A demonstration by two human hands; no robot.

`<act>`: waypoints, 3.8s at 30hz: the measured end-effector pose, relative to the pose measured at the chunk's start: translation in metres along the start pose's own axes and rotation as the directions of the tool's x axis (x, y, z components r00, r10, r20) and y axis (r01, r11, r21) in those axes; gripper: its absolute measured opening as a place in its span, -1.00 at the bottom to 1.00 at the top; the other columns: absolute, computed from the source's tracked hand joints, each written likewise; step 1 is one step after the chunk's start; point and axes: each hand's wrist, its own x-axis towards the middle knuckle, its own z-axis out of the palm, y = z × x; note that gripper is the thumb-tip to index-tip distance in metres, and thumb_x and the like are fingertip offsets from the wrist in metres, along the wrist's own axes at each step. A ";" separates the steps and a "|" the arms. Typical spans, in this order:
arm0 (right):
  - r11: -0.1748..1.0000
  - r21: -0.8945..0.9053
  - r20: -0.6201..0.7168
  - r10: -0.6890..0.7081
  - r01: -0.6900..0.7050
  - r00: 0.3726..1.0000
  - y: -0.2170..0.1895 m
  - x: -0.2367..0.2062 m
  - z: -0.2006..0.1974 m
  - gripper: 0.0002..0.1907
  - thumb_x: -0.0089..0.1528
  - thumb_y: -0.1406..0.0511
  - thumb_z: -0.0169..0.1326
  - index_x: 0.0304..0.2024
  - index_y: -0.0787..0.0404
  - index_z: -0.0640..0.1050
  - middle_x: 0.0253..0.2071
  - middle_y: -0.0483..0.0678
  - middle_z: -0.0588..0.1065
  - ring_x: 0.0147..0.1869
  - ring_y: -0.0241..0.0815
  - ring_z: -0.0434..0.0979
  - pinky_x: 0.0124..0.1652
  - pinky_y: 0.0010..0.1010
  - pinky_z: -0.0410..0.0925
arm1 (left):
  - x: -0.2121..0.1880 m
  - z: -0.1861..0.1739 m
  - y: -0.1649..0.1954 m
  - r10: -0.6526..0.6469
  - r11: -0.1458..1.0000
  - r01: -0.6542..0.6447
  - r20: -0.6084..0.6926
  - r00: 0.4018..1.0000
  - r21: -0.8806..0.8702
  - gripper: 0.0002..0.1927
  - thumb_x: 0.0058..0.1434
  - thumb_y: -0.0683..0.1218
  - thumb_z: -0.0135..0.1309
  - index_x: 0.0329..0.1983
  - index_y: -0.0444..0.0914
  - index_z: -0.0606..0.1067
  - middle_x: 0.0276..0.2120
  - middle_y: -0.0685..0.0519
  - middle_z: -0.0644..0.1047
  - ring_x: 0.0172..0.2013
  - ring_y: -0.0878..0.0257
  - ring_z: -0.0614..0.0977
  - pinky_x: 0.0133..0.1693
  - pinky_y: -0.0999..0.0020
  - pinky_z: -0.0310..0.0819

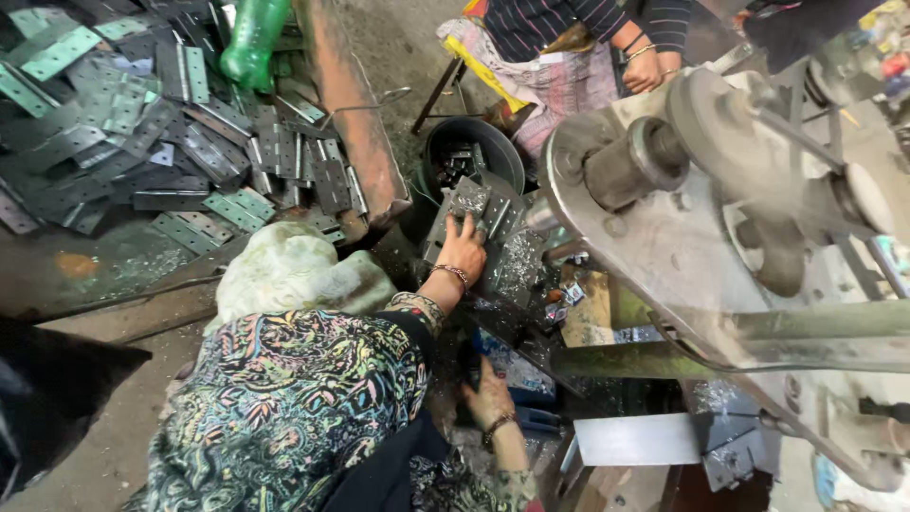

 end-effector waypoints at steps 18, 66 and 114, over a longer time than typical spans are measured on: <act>0.985 0.021 0.026 0.170 -0.170 0.985 -0.012 -0.008 0.013 -0.08 0.12 0.09 0.22 0.45 0.00 0.11 -0.01 0.24 0.59 0.06 0.25 0.63 0.06 -0.09 0.48 | -0.051 0.024 -0.157 -0.416 0.898 0.341 -0.283 0.864 -0.277 -0.72 0.35 -0.06 -0.02 0.06 -0.12 0.60 0.16 0.06 0.52 0.26 0.01 0.42 0.15 -0.12 0.36; 0.977 -0.144 0.205 0.182 -0.154 0.962 -0.027 -0.002 -0.021 -0.03 0.21 0.12 0.17 0.50 0.21 -0.04 0.17 0.26 0.47 0.25 0.20 0.50 0.21 -0.11 0.37 | -0.072 0.020 0.046 0.205 0.979 -0.197 -0.269 0.941 0.055 -0.50 0.01 0.03 0.02 0.02 -0.24 0.55 0.21 -0.11 0.41 0.17 -0.18 0.45 0.23 -0.09 0.27; 0.990 0.122 -0.038 0.071 -0.066 0.997 -0.003 -0.016 0.010 -0.18 0.14 0.18 0.24 0.41 0.01 0.22 -0.09 0.23 0.60 -0.04 0.22 0.66 -0.08 -0.08 0.55 | -0.027 0.058 0.015 0.020 1.000 -0.020 -0.166 0.986 0.005 -0.61 0.37 0.03 -0.19 0.06 -0.15 0.59 0.32 -0.08 0.38 0.36 -0.17 0.23 0.25 -0.62 -0.18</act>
